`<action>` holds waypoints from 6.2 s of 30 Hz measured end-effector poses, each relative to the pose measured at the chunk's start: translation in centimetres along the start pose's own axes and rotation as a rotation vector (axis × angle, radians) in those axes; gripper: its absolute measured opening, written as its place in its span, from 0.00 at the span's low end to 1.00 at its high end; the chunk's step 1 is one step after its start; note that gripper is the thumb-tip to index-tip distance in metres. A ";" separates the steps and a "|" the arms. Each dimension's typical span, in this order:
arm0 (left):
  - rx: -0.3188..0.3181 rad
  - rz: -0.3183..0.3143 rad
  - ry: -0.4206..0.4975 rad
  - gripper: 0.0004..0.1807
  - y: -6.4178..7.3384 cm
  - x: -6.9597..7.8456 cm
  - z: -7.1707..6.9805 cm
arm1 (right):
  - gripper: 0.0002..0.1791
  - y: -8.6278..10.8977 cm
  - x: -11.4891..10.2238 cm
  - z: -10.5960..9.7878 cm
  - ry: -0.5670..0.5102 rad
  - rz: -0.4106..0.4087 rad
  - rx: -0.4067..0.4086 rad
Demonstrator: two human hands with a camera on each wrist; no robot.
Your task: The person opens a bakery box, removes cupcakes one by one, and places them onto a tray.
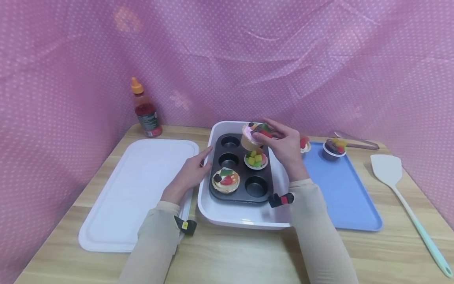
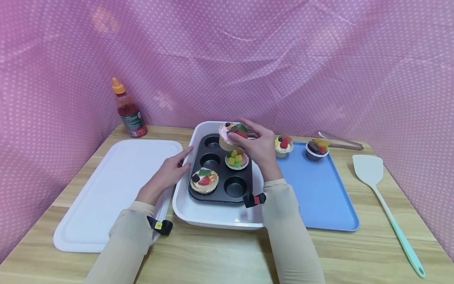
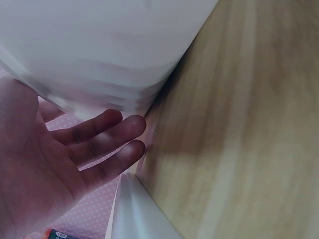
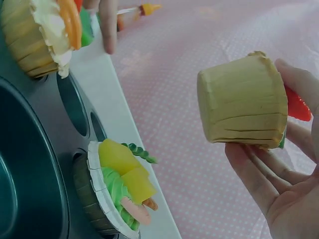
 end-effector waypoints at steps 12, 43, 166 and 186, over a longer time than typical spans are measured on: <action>0.003 0.001 -0.001 0.34 0.0 0.0 0.1 | 0.30 0.7 -0.7 -0.7 -0.024 -0.045 0.057; 0.000 -0.005 -0.015 0.34 0.0 -0.5 -0.2 | 0.29 5.0 -2.2 -6.5 -0.173 -0.097 0.259; -0.023 -0.035 -0.023 0.33 -0.3 -0.7 -0.2 | 0.39 6.6 5.7 -12.5 0.217 0.324 0.044; -0.024 -0.040 -0.021 0.33 -0.3 -0.6 -0.2 | 0.32 6.2 1.2 -9.5 0.018 0.143 0.078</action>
Point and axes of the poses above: each hand's wrist, its own y-axis away from the middle knuckle, its own z-axis out of the palm, x = y × z, the point moved 3 cm from there along -y, towards the middle knuckle, and after that the axes turned 15 degrees about -x, right-handed, at the moved point
